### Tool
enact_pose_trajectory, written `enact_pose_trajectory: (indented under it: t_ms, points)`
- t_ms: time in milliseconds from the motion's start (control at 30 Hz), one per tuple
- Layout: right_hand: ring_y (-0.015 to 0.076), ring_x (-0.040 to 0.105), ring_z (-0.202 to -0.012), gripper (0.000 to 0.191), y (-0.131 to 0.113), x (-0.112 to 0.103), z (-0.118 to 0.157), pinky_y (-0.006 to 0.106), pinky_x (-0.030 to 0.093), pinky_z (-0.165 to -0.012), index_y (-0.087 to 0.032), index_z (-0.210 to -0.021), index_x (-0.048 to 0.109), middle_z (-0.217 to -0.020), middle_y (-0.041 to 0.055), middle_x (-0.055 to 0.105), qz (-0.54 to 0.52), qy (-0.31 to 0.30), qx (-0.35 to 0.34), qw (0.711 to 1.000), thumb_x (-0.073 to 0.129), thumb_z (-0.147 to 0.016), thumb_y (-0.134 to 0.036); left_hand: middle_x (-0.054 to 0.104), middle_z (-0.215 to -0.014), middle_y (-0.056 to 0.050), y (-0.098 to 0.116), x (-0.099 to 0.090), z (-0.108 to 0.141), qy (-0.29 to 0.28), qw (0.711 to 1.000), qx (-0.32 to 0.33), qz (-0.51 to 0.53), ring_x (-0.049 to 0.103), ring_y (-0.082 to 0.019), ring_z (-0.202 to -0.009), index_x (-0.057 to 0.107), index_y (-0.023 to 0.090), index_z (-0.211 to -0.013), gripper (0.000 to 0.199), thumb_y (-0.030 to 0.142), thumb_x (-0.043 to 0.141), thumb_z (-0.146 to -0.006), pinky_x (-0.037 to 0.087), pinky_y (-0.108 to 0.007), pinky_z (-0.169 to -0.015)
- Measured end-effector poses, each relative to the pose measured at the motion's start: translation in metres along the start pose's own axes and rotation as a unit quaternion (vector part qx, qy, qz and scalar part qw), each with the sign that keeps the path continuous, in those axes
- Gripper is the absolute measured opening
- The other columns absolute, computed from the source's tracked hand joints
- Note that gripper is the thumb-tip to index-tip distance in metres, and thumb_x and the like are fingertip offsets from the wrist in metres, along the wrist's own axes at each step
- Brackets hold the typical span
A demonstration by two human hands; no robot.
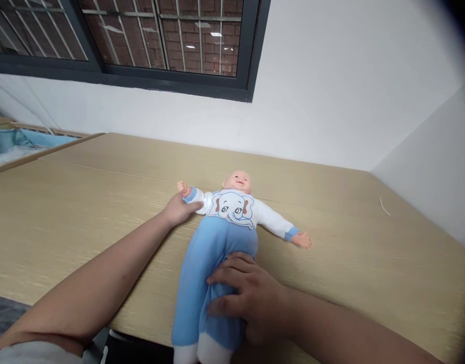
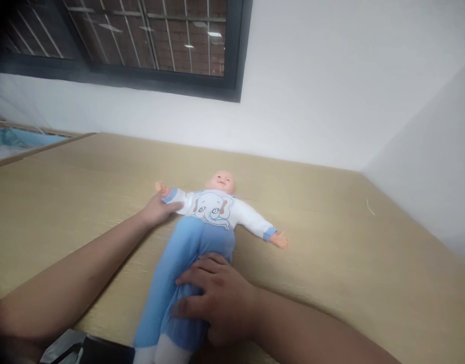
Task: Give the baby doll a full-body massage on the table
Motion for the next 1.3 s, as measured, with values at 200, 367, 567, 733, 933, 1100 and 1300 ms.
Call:
enact_pose_trajectory:
  t_ms: [200, 367, 567, 733, 933, 1100, 1300]
  points:
    - [0.0291, 0.052, -0.124, 0.045, -0.001, 0.007, 0.0, 0.054, 0.028, -0.113, -0.03, -0.106, 0.066, -0.144, 0.0026, 0.051, 0.04, -0.038, 0.003, 0.998, 0.065, -0.063, -0.017, 0.065, -0.084, -0.001, 0.006, 0.001, 0.004, 0.001, 1.0, -0.002, 0.002, 0.061, -0.022, -0.082, 0.062, 0.017, -0.085, 0.03, 0.042, 0.072, -0.071, 0.046, -0.031, -0.075]
    - [0.0306, 0.047, -0.131, 0.055, -0.002, 0.003, 0.001, 0.056, 0.028, -0.114, -0.03, -0.113, 0.063, -0.146, 0.0032, 0.049, 0.027, -0.035, -0.005, 0.999, 0.064, -0.06, -0.019, 0.066, -0.084, -0.002, 0.008, -0.001, 0.004, 0.011, 1.0, -0.004, -0.005, 0.061, -0.023, -0.082, 0.061, 0.017, -0.084, 0.031, 0.043, 0.072, -0.069, 0.048, -0.032, -0.075]
    - [0.0313, 0.041, -0.138, 0.055, 0.01, -0.031, 0.008, 0.048, 0.038, -0.113, -0.027, -0.127, 0.056, -0.142, 0.0103, 0.049, -0.052, 0.129, 0.031, 0.99, 0.069, -0.074, -0.02, 0.069, -0.088, -0.004, 0.007, -0.002, 0.006, 0.008, 0.999, -0.006, -0.053, 0.065, -0.026, -0.086, 0.063, 0.017, -0.087, 0.033, 0.046, 0.069, -0.072, 0.049, -0.034, -0.078]
    - [0.0304, 0.049, -0.132, 0.055, 0.035, -0.044, 0.016, 0.046, 0.045, -0.109, -0.026, -0.133, 0.051, -0.141, 0.0113, 0.05, -0.158, 0.235, 0.119, 0.952, 0.069, -0.081, -0.023, 0.072, -0.096, -0.003, 0.026, 0.006, 0.012, -0.013, 0.983, 0.029, -0.181, 0.067, -0.029, -0.093, 0.065, 0.02, -0.093, 0.027, 0.043, 0.06, -0.079, 0.049, -0.034, -0.08]
    - [0.0278, 0.049, -0.133, 0.058, 0.069, -0.044, 0.025, 0.049, 0.042, -0.113, -0.031, -0.144, 0.045, -0.142, 0.0054, 0.054, -0.196, 0.303, 0.259, 0.896, 0.057, -0.089, -0.017, 0.071, -0.093, -0.007, 0.053, 0.022, 0.019, -0.049, 0.928, 0.059, -0.365, 0.067, -0.029, -0.083, 0.058, 0.02, -0.1, 0.026, 0.042, 0.054, -0.087, 0.041, -0.031, -0.061]
    - [0.0256, 0.057, -0.121, 0.052, 0.074, -0.045, 0.019, 0.046, 0.049, -0.104, -0.029, -0.126, 0.061, -0.128, 0.0026, 0.063, -0.241, 0.295, 0.23, 0.895, 0.055, -0.079, -0.007, 0.071, -0.096, -0.009, 0.061, 0.028, 0.021, -0.068, 0.896, 0.058, -0.435, 0.067, -0.03, -0.083, 0.056, 0.021, -0.102, 0.03, 0.046, 0.057, -0.086, 0.038, -0.031, -0.059]
    - [0.0228, 0.062, -0.11, 0.05, 0.075, -0.044, 0.018, 0.042, 0.054, -0.094, -0.027, -0.12, 0.064, -0.117, 0.0018, 0.067, -0.266, 0.288, 0.232, 0.89, 0.054, -0.077, -0.003, 0.07, -0.093, -0.007, 0.06, 0.029, 0.021, -0.067, 0.894, 0.069, -0.437, 0.067, -0.03, -0.082, 0.055, 0.022, -0.099, 0.03, 0.048, 0.059, -0.084, 0.036, -0.031, -0.058]
Point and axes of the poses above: each hand's wrist, its own z-axis away from the middle knuckle, its own x-axis out of the palm, y = z × x, the point moved 8 cm from there along -z, towards the middle knuckle
